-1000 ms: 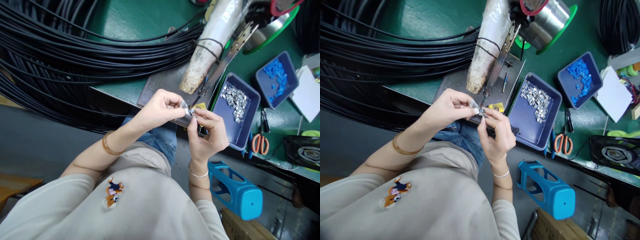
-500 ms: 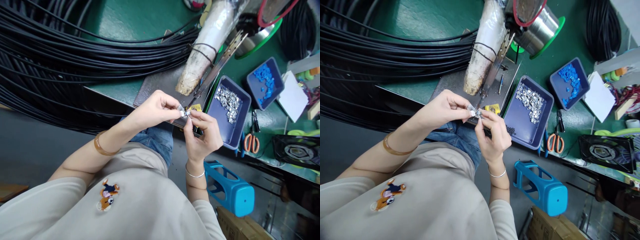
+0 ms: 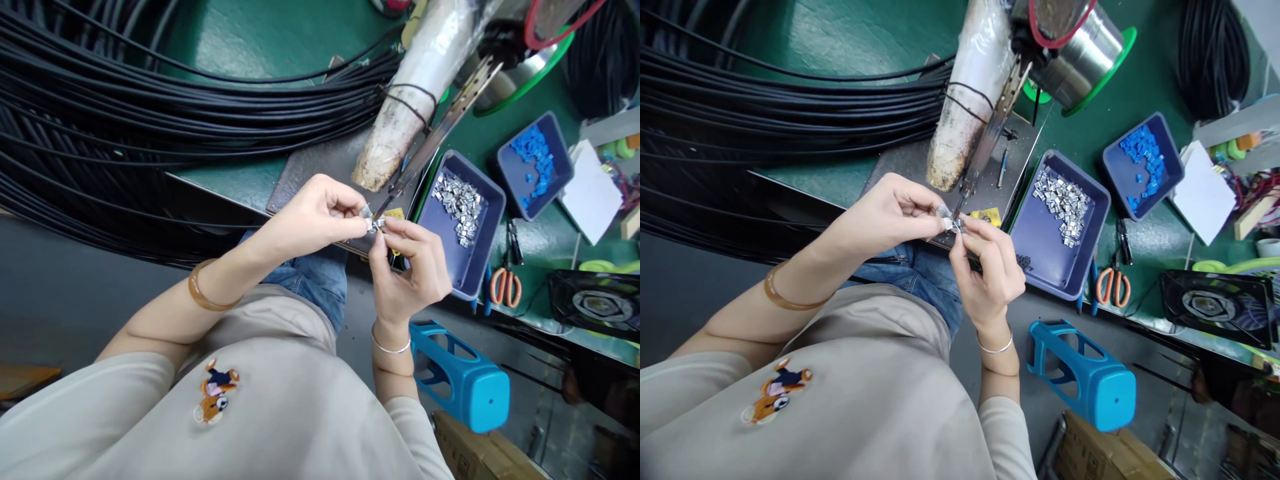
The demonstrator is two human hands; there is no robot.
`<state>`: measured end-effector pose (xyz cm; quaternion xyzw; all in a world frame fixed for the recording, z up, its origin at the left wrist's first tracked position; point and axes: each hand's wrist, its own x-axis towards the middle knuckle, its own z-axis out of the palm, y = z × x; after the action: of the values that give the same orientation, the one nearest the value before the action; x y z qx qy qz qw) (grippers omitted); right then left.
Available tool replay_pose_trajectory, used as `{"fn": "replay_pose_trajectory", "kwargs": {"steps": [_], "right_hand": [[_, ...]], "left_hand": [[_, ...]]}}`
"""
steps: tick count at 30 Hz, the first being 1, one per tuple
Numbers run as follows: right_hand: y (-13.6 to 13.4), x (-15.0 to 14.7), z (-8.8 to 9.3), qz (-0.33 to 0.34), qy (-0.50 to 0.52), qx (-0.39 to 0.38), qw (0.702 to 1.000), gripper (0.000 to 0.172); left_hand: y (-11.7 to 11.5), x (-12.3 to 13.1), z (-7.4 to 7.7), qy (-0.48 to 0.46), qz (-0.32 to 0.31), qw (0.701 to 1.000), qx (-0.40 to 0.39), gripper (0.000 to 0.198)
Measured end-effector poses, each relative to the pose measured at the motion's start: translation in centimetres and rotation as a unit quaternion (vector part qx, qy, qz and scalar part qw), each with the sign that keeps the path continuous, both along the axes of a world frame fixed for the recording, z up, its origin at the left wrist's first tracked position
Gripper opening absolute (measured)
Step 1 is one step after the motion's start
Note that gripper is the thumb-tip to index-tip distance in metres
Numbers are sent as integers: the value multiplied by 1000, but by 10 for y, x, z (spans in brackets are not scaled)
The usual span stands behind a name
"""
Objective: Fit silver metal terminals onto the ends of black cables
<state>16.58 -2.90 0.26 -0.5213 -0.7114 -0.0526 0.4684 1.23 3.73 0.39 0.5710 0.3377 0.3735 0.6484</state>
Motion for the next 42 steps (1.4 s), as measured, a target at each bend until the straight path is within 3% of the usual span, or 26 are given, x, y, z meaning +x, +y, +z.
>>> {"fn": "replay_pose_trajectory", "kwargs": {"steps": [15, 29, 36, 42], "right_hand": [[0, 1, -2, 15, -11, 4, 1000, 18], [-9, -2, -5, 22, 142, -105, 984, 9], [-7, -3, -10, -12, 5, 16, 1000, 16], [-6, -3, -17, -49, -20, 64, 997, 15]], "left_hand": [[-1, -1, -2, 3, -2, 1000, -7, 14], [-21, -8, 2, 36, -20, 999, 29, 15], [-20, -6, 0, 2, -8, 1000, 16, 12], [-18, -2, 2, 3, 27, 999, 26, 14]]}}
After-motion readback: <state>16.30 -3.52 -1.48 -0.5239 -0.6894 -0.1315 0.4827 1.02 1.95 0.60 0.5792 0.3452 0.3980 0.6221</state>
